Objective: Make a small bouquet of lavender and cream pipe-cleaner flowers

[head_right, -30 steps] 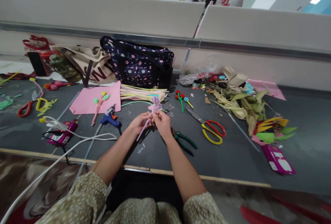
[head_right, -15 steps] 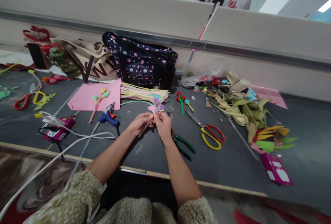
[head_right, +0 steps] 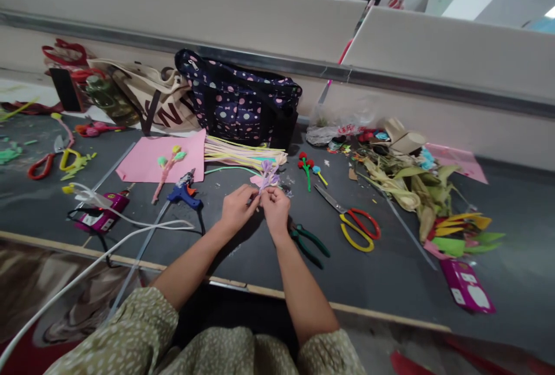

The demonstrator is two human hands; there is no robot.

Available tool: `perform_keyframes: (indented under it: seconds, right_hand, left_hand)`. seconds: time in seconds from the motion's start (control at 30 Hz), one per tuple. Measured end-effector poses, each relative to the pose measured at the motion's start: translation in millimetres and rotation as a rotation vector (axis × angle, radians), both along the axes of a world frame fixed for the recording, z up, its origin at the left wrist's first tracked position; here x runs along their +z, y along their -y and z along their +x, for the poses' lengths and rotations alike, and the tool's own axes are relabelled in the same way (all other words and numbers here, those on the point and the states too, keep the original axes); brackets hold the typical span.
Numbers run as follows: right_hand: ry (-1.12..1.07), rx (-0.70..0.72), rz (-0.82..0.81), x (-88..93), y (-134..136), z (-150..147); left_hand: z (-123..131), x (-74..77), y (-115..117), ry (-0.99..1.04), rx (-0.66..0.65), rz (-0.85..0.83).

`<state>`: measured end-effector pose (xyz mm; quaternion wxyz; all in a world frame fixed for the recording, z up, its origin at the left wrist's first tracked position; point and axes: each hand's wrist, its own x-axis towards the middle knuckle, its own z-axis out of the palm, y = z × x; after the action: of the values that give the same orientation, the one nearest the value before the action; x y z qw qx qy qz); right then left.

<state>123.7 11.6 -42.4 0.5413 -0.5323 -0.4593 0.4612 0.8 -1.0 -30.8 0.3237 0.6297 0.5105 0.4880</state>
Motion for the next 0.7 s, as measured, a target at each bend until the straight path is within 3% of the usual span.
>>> perform_keyframes:
  seconds: [0.3,0.5,0.7]
  right_hand:
    - [0.174,0.031,0.111,-1.7,3.9,0.6]
    - [0.174,0.081,0.14,0.6,3.2,5.6]
    - [0.013,0.147,0.098,-0.3,-1.4,8.9]
  left_hand:
    - [-4.9,-7.8,-3.3,-0.116,-0.018,0.064]
    - [-5.3,-9.1,-12.5,0.238,-0.031,-0.16]
    - [-9.0,-1.6,-15.0,0.58,-0.213,-0.373]
